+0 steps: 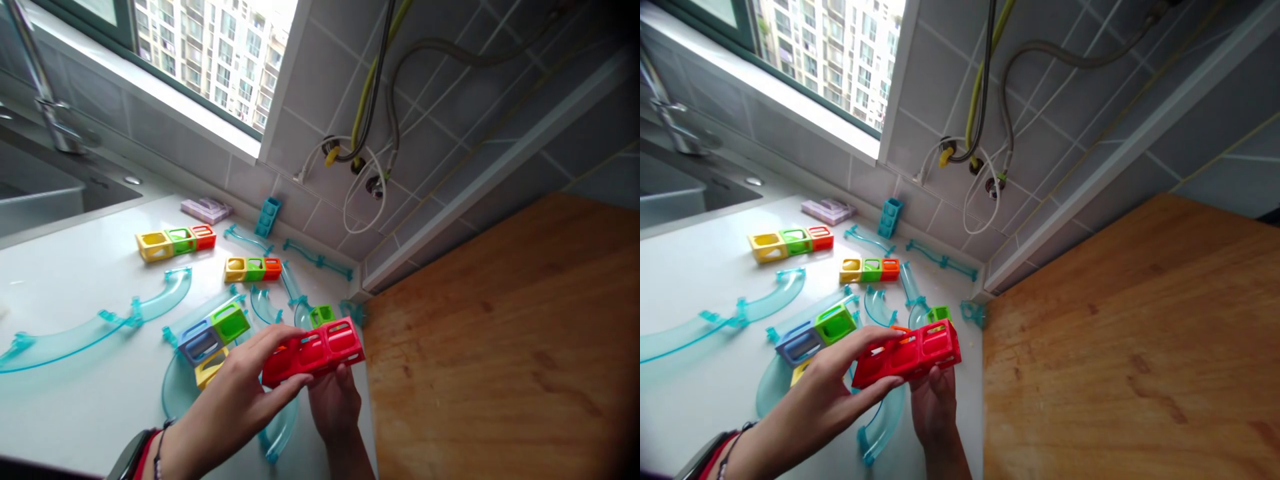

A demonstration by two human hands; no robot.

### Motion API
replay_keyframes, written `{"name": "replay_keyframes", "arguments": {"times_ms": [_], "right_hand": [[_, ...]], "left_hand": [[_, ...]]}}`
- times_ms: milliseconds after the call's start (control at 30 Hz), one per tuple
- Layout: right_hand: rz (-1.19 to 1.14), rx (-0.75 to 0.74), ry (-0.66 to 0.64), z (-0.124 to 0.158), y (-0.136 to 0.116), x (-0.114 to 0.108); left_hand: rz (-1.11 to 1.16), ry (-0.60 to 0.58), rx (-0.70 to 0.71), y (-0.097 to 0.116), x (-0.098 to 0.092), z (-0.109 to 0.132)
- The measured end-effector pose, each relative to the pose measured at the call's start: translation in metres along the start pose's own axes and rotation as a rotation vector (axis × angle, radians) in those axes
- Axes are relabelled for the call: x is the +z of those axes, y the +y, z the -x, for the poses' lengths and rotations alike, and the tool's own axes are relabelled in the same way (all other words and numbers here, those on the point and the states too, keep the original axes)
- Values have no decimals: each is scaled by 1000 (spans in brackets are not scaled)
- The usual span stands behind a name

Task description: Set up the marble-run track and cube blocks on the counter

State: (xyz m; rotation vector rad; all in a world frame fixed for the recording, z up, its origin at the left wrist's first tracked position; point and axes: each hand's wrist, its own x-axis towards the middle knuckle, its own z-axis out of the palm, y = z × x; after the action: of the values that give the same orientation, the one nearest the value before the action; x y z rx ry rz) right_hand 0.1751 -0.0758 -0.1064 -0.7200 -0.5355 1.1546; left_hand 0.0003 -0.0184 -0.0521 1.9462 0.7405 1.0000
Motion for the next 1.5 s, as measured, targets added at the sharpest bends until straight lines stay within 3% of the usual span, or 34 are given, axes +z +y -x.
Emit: {"name": "replay_keyframes", "arguments": {"times_ms": [233,433,600,767,967,1100,1233,1367,1500], "right_hand": [[63,-23,34,-4,-2,6],[123,-22,-3,-9,-5,5],[170,-15,-29,-8,-22,9],[349,-69,-47,-8,-37,34],[512,-150,39,-19,-56,78],[602,-312,103,-57,-74,91],[704,-389,128,-123,-78,96],[797,-344,91,-207,-61,109],[904,-268,51,-282,-37,124]], "left_hand": [[-23,-16,37,4,5,-1],[-178,91,122,0,5,0],[-250,213,183,-3,-7,1],[-263,283,234,-3,-19,4],[-221,275,247,-1,-32,11],[-170,314,231,3,-46,14],[-91,277,227,4,-59,14],[-103,154,232,3,-66,13],[-156,115,249,1,-68,12]]}}
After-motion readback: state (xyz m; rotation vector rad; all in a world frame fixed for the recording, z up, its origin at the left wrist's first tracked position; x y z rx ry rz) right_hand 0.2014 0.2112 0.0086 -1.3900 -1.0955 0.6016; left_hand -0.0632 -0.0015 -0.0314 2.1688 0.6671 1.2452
